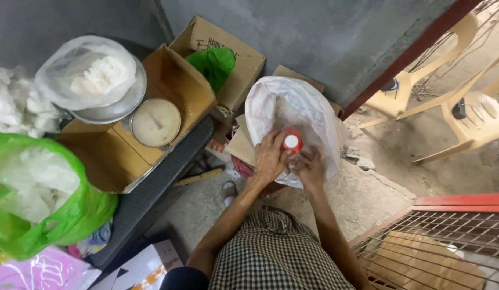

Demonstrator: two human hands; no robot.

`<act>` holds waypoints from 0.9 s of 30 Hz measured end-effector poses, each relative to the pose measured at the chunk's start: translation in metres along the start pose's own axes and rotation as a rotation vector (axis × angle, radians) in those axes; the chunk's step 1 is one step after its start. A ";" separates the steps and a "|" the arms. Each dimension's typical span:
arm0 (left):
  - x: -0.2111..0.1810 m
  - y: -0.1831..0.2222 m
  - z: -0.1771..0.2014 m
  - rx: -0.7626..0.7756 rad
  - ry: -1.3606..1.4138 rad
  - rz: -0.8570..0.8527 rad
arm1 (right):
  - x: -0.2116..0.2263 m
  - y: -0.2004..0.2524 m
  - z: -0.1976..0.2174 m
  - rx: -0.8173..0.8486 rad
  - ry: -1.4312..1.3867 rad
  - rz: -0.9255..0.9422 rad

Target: The person is scooping white granular material from a large sack into a small plastic bag, then tying it and placing it with other bags.

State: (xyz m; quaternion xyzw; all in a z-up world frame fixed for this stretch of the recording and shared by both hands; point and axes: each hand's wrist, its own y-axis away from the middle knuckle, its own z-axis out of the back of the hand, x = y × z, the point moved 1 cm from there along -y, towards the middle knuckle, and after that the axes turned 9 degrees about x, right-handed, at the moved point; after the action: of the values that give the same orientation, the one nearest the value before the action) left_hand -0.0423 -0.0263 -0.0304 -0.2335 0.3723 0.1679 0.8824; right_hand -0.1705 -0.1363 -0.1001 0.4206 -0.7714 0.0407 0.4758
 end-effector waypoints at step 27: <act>0.058 -0.069 0.041 -0.184 0.166 0.238 | 0.138 -0.034 -0.025 -0.131 1.237 0.615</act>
State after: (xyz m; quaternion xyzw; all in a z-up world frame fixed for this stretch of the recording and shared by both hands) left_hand 0.0525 -0.0547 -0.0280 -0.2807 0.4519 0.2845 0.7975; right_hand -0.1566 -0.2305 0.0079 0.0526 -0.4434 0.3593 0.8194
